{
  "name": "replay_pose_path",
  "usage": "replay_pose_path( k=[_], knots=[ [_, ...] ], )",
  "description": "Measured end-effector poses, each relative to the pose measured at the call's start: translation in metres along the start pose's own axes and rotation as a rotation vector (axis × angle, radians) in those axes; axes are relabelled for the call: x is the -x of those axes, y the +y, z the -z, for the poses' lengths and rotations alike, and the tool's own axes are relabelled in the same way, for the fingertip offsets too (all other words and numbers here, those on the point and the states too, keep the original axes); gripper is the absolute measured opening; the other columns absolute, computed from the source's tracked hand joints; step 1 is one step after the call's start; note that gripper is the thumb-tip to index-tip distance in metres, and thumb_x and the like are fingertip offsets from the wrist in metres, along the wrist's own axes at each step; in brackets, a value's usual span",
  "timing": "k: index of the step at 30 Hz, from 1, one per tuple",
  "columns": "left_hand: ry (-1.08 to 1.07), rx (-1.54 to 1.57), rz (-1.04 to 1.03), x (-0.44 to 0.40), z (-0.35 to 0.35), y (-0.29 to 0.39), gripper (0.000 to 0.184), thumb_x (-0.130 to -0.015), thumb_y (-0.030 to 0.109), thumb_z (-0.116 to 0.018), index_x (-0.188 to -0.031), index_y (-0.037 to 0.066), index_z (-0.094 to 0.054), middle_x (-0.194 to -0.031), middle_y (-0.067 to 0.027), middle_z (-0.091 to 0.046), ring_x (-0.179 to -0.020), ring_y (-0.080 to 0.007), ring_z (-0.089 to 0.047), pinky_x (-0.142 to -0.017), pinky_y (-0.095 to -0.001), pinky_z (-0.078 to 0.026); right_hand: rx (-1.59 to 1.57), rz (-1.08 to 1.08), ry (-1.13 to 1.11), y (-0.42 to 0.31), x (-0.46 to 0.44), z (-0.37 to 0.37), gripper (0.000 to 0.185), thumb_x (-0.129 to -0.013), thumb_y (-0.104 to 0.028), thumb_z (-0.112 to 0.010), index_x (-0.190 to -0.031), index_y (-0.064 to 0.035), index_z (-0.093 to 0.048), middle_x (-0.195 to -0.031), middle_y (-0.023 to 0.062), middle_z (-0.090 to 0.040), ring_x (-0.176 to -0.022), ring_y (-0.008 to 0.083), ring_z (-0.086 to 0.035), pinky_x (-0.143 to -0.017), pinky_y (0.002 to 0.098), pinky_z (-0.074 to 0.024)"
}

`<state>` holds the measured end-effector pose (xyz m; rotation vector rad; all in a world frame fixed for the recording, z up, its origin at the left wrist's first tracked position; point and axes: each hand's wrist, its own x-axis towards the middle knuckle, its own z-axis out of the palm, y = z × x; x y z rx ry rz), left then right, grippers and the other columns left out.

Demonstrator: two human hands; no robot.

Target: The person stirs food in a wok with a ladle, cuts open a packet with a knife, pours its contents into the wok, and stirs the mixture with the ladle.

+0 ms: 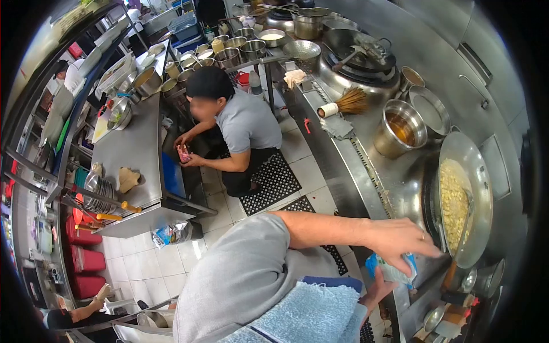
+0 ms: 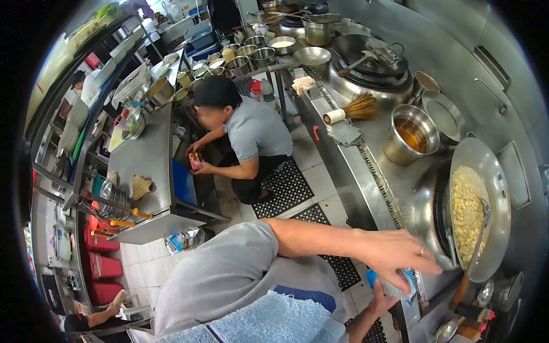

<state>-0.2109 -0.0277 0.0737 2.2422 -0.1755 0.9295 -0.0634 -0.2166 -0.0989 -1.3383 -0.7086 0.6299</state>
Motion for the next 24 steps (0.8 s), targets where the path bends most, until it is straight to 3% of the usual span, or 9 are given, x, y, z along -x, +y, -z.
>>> replay_pose_path(
  k=[1,4,7,11,14,17,20,24],
  knots=[
    [0.114,0.041,0.002,0.005,-0.002,-0.001,0.082,-0.073,0.037,-0.082,-0.141,0.006,-0.048,-0.126,-0.0198,-0.060,-0.114,-0.0363,-0.060,-0.094,-0.0459,-0.050,-0.001,-0.010,-0.018,0.002,-0.003,0.002,0.083,-0.071,0.003,-0.080,-0.142,0.0074,-0.037,-0.136,0.0195,-0.051,-0.120,0.0283,-0.054,-0.107,0.0425,-0.0409],
    [0.120,0.256,0.245,0.028,-0.008,-0.008,0.128,-0.060,0.039,-0.090,-0.157,0.002,-0.014,-0.149,-0.0234,-0.038,-0.133,-0.0377,-0.046,-0.110,-0.0445,-0.040,-0.028,0.009,-0.025,-0.004,-0.008,-0.005,0.083,-0.070,0.006,-0.078,-0.142,0.0082,-0.036,-0.137,0.0200,-0.051,-0.121,0.0285,-0.054,-0.108,0.0435,-0.0412],
    [0.138,0.249,0.381,0.058,-0.034,-0.020,0.142,-0.057,0.039,-0.093,-0.157,0.000,-0.001,-0.153,-0.0279,-0.030,-0.140,-0.0392,-0.037,-0.116,-0.0443,-0.032,-0.121,0.067,-0.015,-0.003,-0.012,-0.006,0.083,-0.071,0.006,-0.078,-0.143,0.0091,-0.036,-0.135,0.0206,-0.053,-0.119,0.0288,-0.057,-0.105,0.0427,-0.0445],
    [0.138,0.205,0.403,0.077,-0.065,-0.022,0.142,-0.058,0.038,-0.093,-0.156,-0.002,0.002,-0.155,-0.0303,-0.025,-0.145,-0.0424,-0.028,-0.120,-0.0454,-0.025,0.052,-0.053,0.029,-0.019,-0.014,-0.014,0.076,-0.073,0.004,-0.078,-0.139,0.0100,-0.040,-0.131,0.0201,-0.058,-0.112,0.0278,-0.061,-0.097,0.0396,-0.0506],
    [0.221,0.261,0.479,0.071,-0.081,-0.022,0.141,-0.059,0.035,-0.094,-0.155,-0.003,0.002,-0.154,-0.0307,-0.025,-0.144,-0.0427,-0.028,-0.120,-0.0453,-0.025,0.029,0.038,-0.009,-0.018,-0.016,-0.013,0.069,-0.074,0.001,-0.078,-0.134,0.0110,-0.045,-0.126,0.0185,-0.061,-0.106,0.0262,-0.064,-0.091,0.0373,-0.0534],
    [0.294,0.299,0.552,0.066,-0.087,-0.015,0.139,-0.060,0.033,-0.093,-0.155,-0.003,0.003,-0.155,-0.0307,-0.022,-0.144,-0.0434,-0.027,-0.120,-0.0452,-0.025,0.094,0.055,-0.018,-0.028,-0.015,-0.021,0.060,-0.078,-0.008,-0.078,-0.130,0.0095,-0.052,-0.125,0.0170,-0.062,-0.108,0.0261,-0.063,-0.094,0.0382,-0.0504],
    [0.358,0.237,0.587,0.065,-0.087,-0.005,0.138,-0.061,0.030,-0.091,-0.154,-0.004,0.005,-0.154,-0.0318,-0.020,-0.143,-0.0455,-0.027,-0.120,-0.0452,-0.025,0.238,0.003,0.053,-0.017,-0.017,-0.014,0.058,-0.081,-0.007,-0.077,-0.130,0.0090,-0.052,-0.125,0.0163,-0.062,-0.107,0.0256,-0.063,-0.092,0.0381,-0.0514],
    [0.405,0.185,0.581,0.067,-0.096,-0.001,0.140,-0.061,0.031,-0.090,-0.154,-0.005,0.009,-0.152,-0.0344,-0.019,-0.143,-0.0478,-0.026,-0.120,-0.0452,-0.025,0.131,0.055,0.025,-0.015,-0.020,-0.028,0.052,-0.082,-0.005,-0.076,-0.127,0.0083,-0.054,-0.122,0.0161,-0.064,-0.104,0.0250,-0.064,-0.089,0.0397,-0.0527]
  ],
)
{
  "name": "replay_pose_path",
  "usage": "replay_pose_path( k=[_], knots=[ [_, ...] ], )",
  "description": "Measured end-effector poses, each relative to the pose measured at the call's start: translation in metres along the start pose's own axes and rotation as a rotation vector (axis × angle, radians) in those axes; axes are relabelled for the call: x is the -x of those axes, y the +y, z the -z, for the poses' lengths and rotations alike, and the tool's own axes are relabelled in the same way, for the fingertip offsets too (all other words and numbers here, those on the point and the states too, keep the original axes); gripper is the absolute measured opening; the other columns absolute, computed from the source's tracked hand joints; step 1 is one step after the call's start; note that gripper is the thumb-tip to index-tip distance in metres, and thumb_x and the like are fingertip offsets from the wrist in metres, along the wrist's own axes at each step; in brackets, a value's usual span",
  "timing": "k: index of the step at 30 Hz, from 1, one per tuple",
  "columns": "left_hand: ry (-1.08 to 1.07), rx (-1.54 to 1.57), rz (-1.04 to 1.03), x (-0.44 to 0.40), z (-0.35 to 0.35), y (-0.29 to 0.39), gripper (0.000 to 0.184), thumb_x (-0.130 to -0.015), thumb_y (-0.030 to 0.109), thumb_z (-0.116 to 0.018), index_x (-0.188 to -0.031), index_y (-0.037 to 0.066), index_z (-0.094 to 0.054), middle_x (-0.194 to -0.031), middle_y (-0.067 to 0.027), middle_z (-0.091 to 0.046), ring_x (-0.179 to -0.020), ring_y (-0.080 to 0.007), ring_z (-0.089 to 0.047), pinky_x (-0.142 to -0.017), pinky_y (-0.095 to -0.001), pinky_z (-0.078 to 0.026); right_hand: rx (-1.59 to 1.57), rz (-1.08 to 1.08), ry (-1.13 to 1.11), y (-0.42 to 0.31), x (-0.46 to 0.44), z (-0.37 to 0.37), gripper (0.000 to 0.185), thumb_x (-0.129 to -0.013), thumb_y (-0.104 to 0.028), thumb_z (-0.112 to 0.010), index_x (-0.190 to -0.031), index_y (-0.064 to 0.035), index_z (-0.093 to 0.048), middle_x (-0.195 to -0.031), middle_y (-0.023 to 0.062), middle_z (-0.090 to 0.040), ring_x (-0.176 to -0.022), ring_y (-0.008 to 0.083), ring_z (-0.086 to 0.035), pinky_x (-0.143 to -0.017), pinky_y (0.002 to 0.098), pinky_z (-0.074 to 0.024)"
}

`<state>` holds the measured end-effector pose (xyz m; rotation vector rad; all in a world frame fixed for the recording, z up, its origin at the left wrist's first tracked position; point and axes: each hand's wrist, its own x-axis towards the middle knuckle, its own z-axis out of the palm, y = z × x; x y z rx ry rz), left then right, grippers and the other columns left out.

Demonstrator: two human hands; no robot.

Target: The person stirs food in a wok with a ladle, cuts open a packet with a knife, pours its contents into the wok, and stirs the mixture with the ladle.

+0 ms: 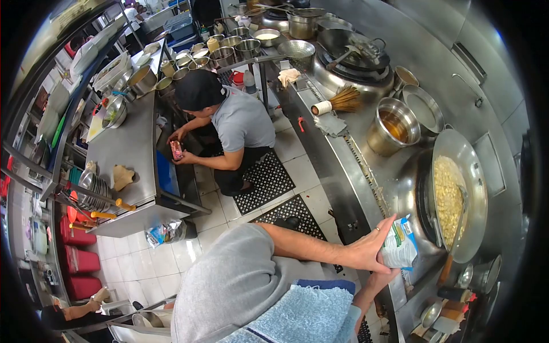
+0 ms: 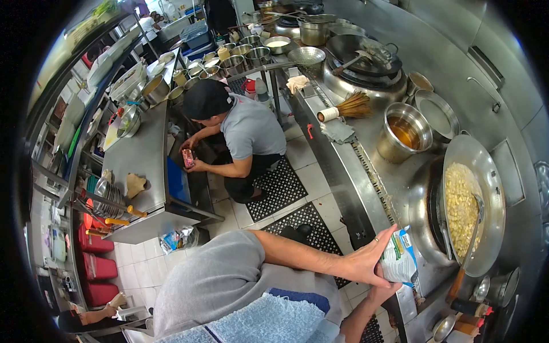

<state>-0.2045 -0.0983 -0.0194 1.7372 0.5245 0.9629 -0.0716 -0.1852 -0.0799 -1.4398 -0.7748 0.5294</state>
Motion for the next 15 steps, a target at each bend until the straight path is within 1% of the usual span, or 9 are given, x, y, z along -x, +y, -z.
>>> replay_pose_path(
  k=[2,5,11,14,15],
  knots=[
    [0.021,-0.024,0.010,-0.003,0.000,0.000,0.142,-0.061,0.033,-0.090,-0.153,-0.006,0.011,-0.150,-0.0359,-0.021,-0.142,-0.0487,-0.027,-0.119,-0.0452,-0.026,0.051,0.029,0.022,-0.020,0.003,-0.014,0.048,-0.080,-0.004,-0.078,-0.121,0.0091,-0.056,-0.116,0.0170,-0.067,-0.099,0.0258,-0.066,-0.085,0.0415,-0.0537],
    [0.037,-0.006,0.060,-0.008,-0.001,0.003,0.144,-0.060,0.035,-0.090,-0.153,-0.005,0.012,-0.149,-0.0369,-0.022,-0.140,-0.0485,-0.029,-0.118,-0.0460,-0.028,0.094,0.067,0.034,-0.014,0.001,-0.020,0.046,-0.082,-0.006,-0.076,-0.122,0.0089,-0.056,-0.118,0.0177,-0.066,-0.101,0.0270,-0.066,-0.087,0.0426,-0.0525],
    [0.045,-0.052,0.089,-0.014,0.001,-0.002,0.143,-0.060,0.035,-0.090,-0.154,-0.004,0.010,-0.144,-0.0371,-0.028,-0.135,-0.0504,-0.035,-0.115,-0.0476,-0.032,0.097,0.109,0.047,0.004,-0.001,-0.021,0.043,-0.087,-0.009,-0.072,-0.123,0.0084,-0.057,-0.121,0.0189,-0.065,-0.106,0.0294,-0.064,-0.092,0.0448,-0.0500],
    [0.042,-0.090,0.101,-0.015,0.005,-0.002,0.141,-0.061,0.032,-0.089,-0.154,-0.002,0.013,-0.149,-0.0407,-0.022,-0.138,-0.0540,-0.032,-0.116,-0.0495,-0.032,0.143,0.116,0.018,0.005,-0.002,-0.024,0.043,-0.087,-0.009,-0.072,-0.123,0.0084,-0.056,-0.122,0.0190,-0.065,-0.107,0.0293,-0.064,-0.093,0.0447,-0.0497],
    [0.029,-0.070,0.112,-0.016,0.007,-0.001,0.142,-0.061,0.031,-0.089,-0.154,-0.002,0.013,-0.148,-0.0408,-0.022,-0.138,-0.0540,-0.031,-0.116,-0.0494,-0.032,0.155,0.121,0.012,0.005,-0.002,-0.028,0.043,-0.088,-0.009,-0.072,-0.123,0.0084,-0.056,-0.122,0.0190,-0.064,-0.107,0.0292,-0.064,-0.093,0.0447,-0.0495]
  ],
)
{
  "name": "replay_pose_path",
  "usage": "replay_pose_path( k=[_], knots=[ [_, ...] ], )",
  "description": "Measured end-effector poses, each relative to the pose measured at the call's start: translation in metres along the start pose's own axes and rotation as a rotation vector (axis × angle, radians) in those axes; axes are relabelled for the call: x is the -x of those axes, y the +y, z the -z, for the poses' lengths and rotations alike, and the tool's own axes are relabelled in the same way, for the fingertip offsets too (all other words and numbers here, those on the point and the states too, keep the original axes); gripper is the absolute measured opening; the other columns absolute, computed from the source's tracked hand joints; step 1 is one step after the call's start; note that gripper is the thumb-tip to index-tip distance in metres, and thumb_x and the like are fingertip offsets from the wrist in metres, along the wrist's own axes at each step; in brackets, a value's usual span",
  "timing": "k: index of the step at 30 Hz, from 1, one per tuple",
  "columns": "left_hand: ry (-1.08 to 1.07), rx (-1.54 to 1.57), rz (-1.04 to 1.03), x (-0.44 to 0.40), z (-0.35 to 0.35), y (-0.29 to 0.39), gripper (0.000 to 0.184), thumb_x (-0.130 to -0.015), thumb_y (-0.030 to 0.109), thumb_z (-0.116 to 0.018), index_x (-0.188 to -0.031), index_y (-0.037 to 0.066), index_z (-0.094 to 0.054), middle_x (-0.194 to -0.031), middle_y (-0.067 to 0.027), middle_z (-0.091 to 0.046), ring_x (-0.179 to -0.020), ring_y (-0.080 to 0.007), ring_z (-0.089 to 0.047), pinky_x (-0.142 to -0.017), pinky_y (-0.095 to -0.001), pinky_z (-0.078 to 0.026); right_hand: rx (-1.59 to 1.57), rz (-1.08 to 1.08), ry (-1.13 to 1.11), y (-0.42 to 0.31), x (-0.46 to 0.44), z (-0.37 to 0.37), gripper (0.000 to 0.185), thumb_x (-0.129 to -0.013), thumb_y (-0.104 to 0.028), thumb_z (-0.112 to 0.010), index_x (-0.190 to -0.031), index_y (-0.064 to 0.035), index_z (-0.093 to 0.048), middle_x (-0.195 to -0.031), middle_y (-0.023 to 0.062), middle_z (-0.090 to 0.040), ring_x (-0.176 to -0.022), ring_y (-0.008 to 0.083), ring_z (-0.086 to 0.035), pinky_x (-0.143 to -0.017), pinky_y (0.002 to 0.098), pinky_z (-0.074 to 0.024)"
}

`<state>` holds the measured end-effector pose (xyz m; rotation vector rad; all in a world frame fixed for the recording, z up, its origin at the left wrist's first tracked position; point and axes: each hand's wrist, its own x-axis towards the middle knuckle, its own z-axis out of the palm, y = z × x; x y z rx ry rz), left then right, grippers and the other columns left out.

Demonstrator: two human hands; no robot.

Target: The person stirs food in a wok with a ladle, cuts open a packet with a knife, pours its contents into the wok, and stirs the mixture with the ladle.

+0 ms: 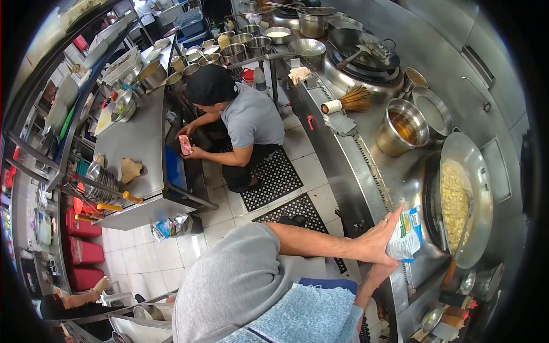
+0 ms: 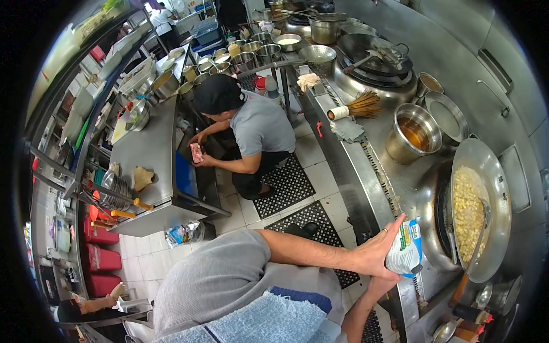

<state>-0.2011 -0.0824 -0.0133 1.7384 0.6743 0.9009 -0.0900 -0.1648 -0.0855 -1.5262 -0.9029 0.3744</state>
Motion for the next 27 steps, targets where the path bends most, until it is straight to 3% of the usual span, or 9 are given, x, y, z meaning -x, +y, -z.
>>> replay_pose_path(
  k=[5,27],
  knots=[
    [0.065,-0.047,-0.069,-0.0002,0.0042,-0.0017,0.145,-0.058,0.034,-0.091,-0.154,-0.005,0.011,-0.142,-0.0377,-0.030,-0.131,-0.0520,-0.039,-0.111,-0.0490,-0.035,0.017,0.003,-0.033,0.0008,0.0009,-0.0047,0.043,-0.088,-0.009,-0.071,-0.124,0.0085,-0.056,-0.123,0.0190,-0.064,-0.108,0.0290,-0.063,-0.094,0.0447,-0.0490],
    [0.058,-0.066,-0.064,-0.0032,0.0075,0.0013,0.141,-0.061,0.035,-0.090,-0.154,-0.005,0.007,-0.140,-0.0357,-0.034,-0.129,-0.0508,-0.041,-0.110,-0.0489,-0.036,0.053,0.022,-0.064,0.0003,0.0018,-0.0067,0.042,-0.091,-0.008,-0.066,-0.129,0.0089,-0.054,-0.127,0.0192,-0.061,-0.113,0.0281,-0.060,-0.098,0.0444,-0.0466]
  ],
)
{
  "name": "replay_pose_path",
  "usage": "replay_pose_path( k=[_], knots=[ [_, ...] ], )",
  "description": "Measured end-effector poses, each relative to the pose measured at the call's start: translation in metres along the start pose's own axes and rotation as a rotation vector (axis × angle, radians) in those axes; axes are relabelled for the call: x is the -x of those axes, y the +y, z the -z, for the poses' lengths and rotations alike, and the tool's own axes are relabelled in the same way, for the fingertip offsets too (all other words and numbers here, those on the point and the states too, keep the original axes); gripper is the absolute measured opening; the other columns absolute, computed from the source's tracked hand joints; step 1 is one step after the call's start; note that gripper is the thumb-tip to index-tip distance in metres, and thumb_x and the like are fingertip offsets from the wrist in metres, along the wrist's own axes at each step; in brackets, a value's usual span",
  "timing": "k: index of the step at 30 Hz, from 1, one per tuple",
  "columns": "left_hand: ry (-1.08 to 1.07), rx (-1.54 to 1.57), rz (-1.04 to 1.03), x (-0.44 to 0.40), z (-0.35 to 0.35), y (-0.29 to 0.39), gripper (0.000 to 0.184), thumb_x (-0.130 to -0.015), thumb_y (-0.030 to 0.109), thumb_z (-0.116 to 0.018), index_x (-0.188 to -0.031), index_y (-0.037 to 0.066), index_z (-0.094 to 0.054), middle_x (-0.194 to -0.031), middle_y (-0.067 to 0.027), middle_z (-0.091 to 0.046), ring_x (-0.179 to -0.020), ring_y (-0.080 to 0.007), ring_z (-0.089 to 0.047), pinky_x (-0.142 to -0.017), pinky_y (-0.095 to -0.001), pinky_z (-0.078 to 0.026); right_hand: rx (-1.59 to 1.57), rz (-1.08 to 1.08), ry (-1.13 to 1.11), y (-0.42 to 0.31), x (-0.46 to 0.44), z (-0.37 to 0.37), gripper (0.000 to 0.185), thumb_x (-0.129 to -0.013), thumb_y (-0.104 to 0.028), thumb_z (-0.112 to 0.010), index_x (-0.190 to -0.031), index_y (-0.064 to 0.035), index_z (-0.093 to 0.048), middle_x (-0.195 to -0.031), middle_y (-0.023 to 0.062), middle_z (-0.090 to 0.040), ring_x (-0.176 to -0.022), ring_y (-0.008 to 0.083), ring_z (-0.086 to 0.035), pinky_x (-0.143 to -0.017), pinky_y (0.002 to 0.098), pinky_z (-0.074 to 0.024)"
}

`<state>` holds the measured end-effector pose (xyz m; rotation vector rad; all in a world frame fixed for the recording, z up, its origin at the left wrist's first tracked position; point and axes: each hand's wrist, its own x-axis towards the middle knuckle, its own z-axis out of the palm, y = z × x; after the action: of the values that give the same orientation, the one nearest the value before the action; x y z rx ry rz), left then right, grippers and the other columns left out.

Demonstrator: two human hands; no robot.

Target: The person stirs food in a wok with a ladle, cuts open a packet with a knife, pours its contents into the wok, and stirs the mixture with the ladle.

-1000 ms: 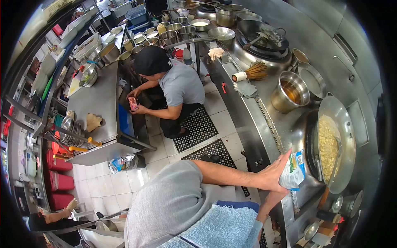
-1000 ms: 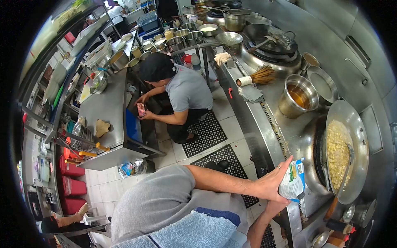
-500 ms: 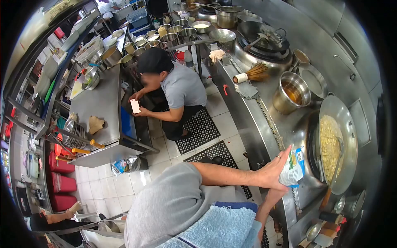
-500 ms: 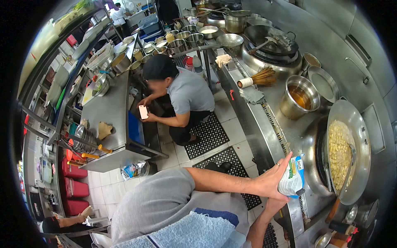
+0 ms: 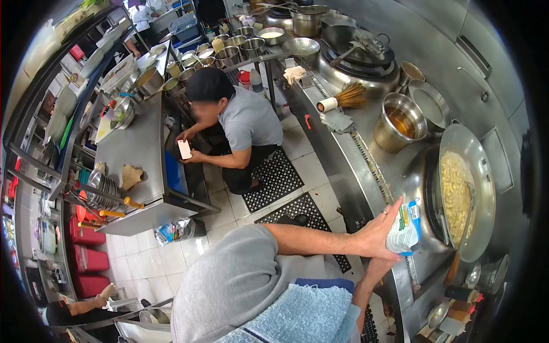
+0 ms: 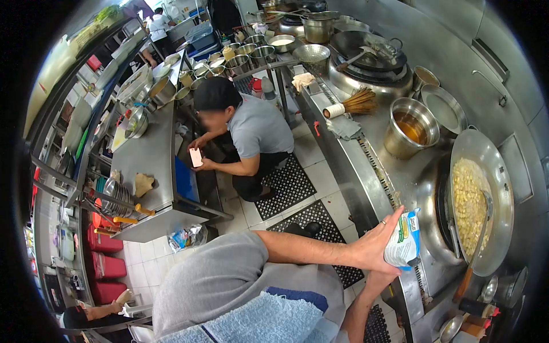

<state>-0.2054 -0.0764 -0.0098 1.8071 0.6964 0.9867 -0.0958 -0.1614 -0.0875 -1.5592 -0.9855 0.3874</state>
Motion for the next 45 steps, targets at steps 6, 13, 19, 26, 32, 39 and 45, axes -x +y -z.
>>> replay_pose_path(
  k=[6,13,19,26,32,39,45],
  knots=[
    [-0.026,0.044,0.023,-0.002,0.002,0.004,0.139,-0.060,0.033,-0.089,-0.155,-0.004,0.007,-0.144,-0.0398,-0.030,-0.133,-0.0529,-0.038,-0.113,-0.0486,-0.035,0.008,0.007,-0.015,0.000,-0.001,0.002,0.042,-0.092,-0.007,-0.064,-0.130,0.0089,-0.053,-0.128,0.0192,-0.061,-0.115,0.0278,-0.059,-0.099,0.0444,-0.0459],
    [-0.005,0.040,0.006,-0.004,0.000,0.003,0.137,-0.062,0.034,-0.087,-0.154,-0.005,0.006,-0.140,-0.0379,-0.034,-0.129,-0.0513,-0.042,-0.111,-0.0480,-0.037,-0.011,0.023,-0.009,0.000,-0.005,0.002,0.043,-0.091,-0.011,-0.067,-0.127,0.0069,-0.056,-0.124,0.0223,-0.063,-0.111,0.0325,-0.063,-0.094,0.0470,-0.0476],
    [-0.003,0.032,0.017,-0.007,-0.002,-0.002,0.137,-0.062,0.034,-0.086,-0.155,-0.004,0.008,-0.142,-0.0378,-0.033,-0.131,-0.0512,-0.041,-0.112,-0.0481,-0.037,0.029,0.016,-0.031,-0.007,-0.007,0.002,0.043,-0.088,-0.009,-0.069,-0.126,0.0070,-0.056,-0.122,0.0221,-0.063,-0.110,0.0325,-0.062,-0.094,0.0463,-0.0473],
    [0.017,0.005,-0.009,-0.009,0.000,0.000,0.138,-0.062,0.034,-0.087,-0.155,-0.003,0.009,-0.141,-0.0374,-0.033,-0.132,-0.0507,-0.040,-0.113,-0.0472,-0.035,-0.027,0.034,-0.058,-0.026,-0.010,-0.001,0.044,-0.085,-0.006,-0.070,-0.125,0.0073,-0.057,-0.121,0.0194,-0.064,-0.110,0.0300,-0.063,-0.094,0.0442,-0.0480],
    [-0.022,0.031,0.018,-0.012,0.006,0.010,0.143,-0.060,0.036,-0.089,-0.154,-0.003,0.011,-0.139,-0.0360,-0.035,-0.131,-0.0514,-0.039,-0.113,-0.0483,-0.035,0.031,-0.020,-0.128,-0.025,-0.012,0.002,0.046,-0.089,-0.004,-0.065,-0.132,0.0095,-0.052,-0.131,0.0194,-0.060,-0.119,0.0275,-0.058,-0.103,0.0421,-0.0437],
    [-0.021,0.019,0.005,-0.015,-0.002,0.000,0.142,-0.061,0.041,-0.088,-0.154,-0.004,0.009,-0.144,-0.0377,-0.030,-0.135,-0.0502,-0.036,-0.115,-0.0484,-0.032,0.021,0.062,-0.059,-0.010,-0.011,0.004,0.043,-0.089,-0.005,-0.067,-0.128,0.0076,-0.055,-0.127,0.0196,-0.062,-0.115,0.0296,-0.060,-0.099,0.0440,-0.0453],
    [0.002,0.015,-0.029,-0.019,-0.001,-0.003,0.138,-0.062,0.039,-0.087,-0.155,-0.004,0.006,-0.145,-0.0344,-0.032,-0.134,-0.0483,-0.038,-0.115,-0.0474,-0.032,0.150,0.146,-0.052,-0.010,-0.017,-0.002,0.041,-0.087,-0.009,-0.069,-0.124,0.0065,-0.058,-0.122,0.0238,-0.063,-0.112,0.0346,-0.062,-0.096,0.0456,-0.0465]
  ],
)
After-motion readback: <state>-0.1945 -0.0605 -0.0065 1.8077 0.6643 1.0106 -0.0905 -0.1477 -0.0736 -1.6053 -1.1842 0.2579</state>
